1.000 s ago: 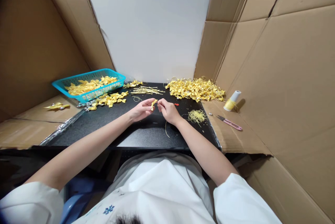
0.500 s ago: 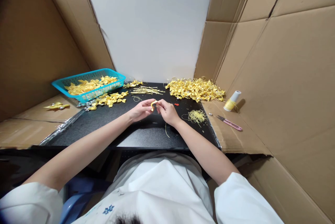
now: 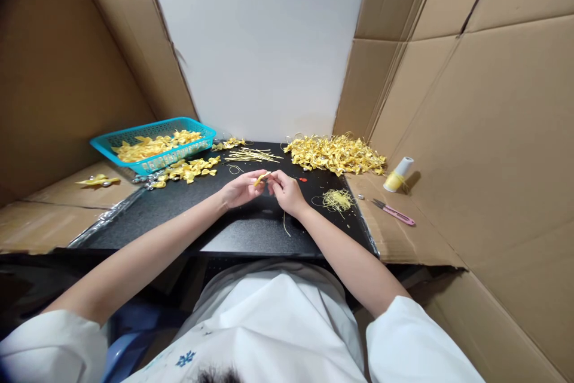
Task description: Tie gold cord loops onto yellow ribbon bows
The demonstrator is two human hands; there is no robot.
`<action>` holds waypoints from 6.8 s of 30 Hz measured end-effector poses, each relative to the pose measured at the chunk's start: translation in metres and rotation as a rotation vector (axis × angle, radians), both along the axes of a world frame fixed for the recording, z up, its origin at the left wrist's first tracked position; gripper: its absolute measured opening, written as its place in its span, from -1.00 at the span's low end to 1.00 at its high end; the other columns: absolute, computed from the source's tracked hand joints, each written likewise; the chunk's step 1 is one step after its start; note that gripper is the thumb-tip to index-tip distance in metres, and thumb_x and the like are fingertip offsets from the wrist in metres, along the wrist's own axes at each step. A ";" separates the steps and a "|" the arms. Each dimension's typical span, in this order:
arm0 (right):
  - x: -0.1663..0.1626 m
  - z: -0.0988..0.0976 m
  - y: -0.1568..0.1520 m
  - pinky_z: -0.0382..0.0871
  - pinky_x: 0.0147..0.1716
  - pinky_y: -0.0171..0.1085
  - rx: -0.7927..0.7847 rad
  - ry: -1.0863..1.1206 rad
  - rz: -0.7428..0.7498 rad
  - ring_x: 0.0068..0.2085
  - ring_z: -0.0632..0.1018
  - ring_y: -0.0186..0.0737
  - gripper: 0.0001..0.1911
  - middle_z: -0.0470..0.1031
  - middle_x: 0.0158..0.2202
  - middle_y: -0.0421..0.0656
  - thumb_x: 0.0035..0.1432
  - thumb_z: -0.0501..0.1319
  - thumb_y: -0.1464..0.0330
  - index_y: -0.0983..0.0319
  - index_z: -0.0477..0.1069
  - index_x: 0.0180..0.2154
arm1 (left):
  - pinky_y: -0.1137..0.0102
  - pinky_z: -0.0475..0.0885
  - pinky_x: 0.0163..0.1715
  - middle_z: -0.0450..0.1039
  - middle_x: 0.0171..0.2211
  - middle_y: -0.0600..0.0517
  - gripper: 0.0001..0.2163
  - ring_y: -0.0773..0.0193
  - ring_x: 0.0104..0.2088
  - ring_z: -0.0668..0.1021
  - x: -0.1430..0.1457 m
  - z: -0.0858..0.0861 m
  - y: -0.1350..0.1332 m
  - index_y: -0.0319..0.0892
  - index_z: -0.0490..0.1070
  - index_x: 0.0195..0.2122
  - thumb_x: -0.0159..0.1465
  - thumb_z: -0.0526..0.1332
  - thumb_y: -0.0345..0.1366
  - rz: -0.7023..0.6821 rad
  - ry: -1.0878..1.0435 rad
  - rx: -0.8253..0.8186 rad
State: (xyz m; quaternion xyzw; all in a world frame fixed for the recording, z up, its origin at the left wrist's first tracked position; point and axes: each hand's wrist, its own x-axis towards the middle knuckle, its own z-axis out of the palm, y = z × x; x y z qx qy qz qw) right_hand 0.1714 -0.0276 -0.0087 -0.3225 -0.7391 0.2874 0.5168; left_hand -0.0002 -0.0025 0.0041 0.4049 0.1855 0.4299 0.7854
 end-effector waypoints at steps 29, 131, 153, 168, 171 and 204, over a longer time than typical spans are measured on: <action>-0.007 0.007 -0.009 0.32 -0.42 -0.32 0.045 0.044 0.016 -0.49 0.39 -0.35 -0.72 0.36 -0.52 -0.26 0.28 0.07 0.12 0.18 0.30 -0.34 | 0.54 0.44 -0.46 0.56 -0.46 0.02 -0.78 0.41 -0.51 0.55 0.007 0.004 -0.006 -0.25 0.57 -0.38 -0.09 0.40 -0.58 0.075 -0.002 0.084; 0.005 0.011 0.007 0.21 0.04 0.00 0.217 -0.240 -0.330 -0.08 0.39 -0.08 -0.92 0.45 -0.14 -0.13 0.13 0.30 0.34 0.12 0.56 -0.42 | 0.26 0.41 -0.11 0.63 -0.26 -0.10 -0.59 0.20 -0.29 0.58 0.005 -0.001 -0.002 -0.23 0.62 -0.25 -0.19 0.53 -0.33 0.293 0.347 0.320; 0.042 0.041 0.030 0.35 -0.08 -0.19 0.079 0.414 -0.261 -0.08 0.45 -0.21 -0.74 0.43 -0.15 -0.10 0.29 0.08 0.13 0.16 0.38 -0.23 | 0.30 0.49 -0.24 0.64 -0.35 -0.08 -0.61 0.23 -0.42 0.60 0.004 -0.011 0.004 -0.22 0.63 -0.26 -0.19 0.52 -0.34 0.082 0.633 0.374; 0.062 0.067 0.019 0.40 -0.37 -0.29 -0.023 0.284 -0.085 -0.36 0.52 -0.31 -0.68 0.48 -0.41 -0.21 0.22 0.15 0.03 0.15 0.28 -0.28 | 0.48 0.23 -0.54 0.56 -0.49 0.03 -0.73 0.39 -0.59 0.37 0.000 -0.011 0.005 -0.17 0.63 -0.22 0.02 0.32 -0.36 0.182 1.012 0.914; 0.056 0.061 0.021 0.33 -0.47 -0.36 -0.102 0.247 -0.056 -0.51 0.41 -0.41 -0.73 0.42 -0.50 -0.28 0.20 0.22 0.11 0.18 0.30 -0.29 | 0.46 0.35 -0.40 0.57 -0.13 -0.03 -0.70 0.37 -0.46 0.45 -0.001 -0.008 0.006 -0.15 0.62 -0.21 0.02 0.24 -0.41 0.214 1.050 1.014; 0.053 0.033 0.010 0.41 -0.29 -0.36 -0.532 0.507 0.161 -0.40 0.55 -0.41 -0.64 0.58 -0.46 -0.26 -0.28 0.51 0.20 0.19 0.57 -0.38 | 0.30 0.41 -0.17 0.57 -0.29 -0.07 -0.70 0.15 -0.33 0.53 -0.110 0.026 0.048 -0.27 0.58 -0.24 0.01 0.15 -0.46 1.219 1.347 0.466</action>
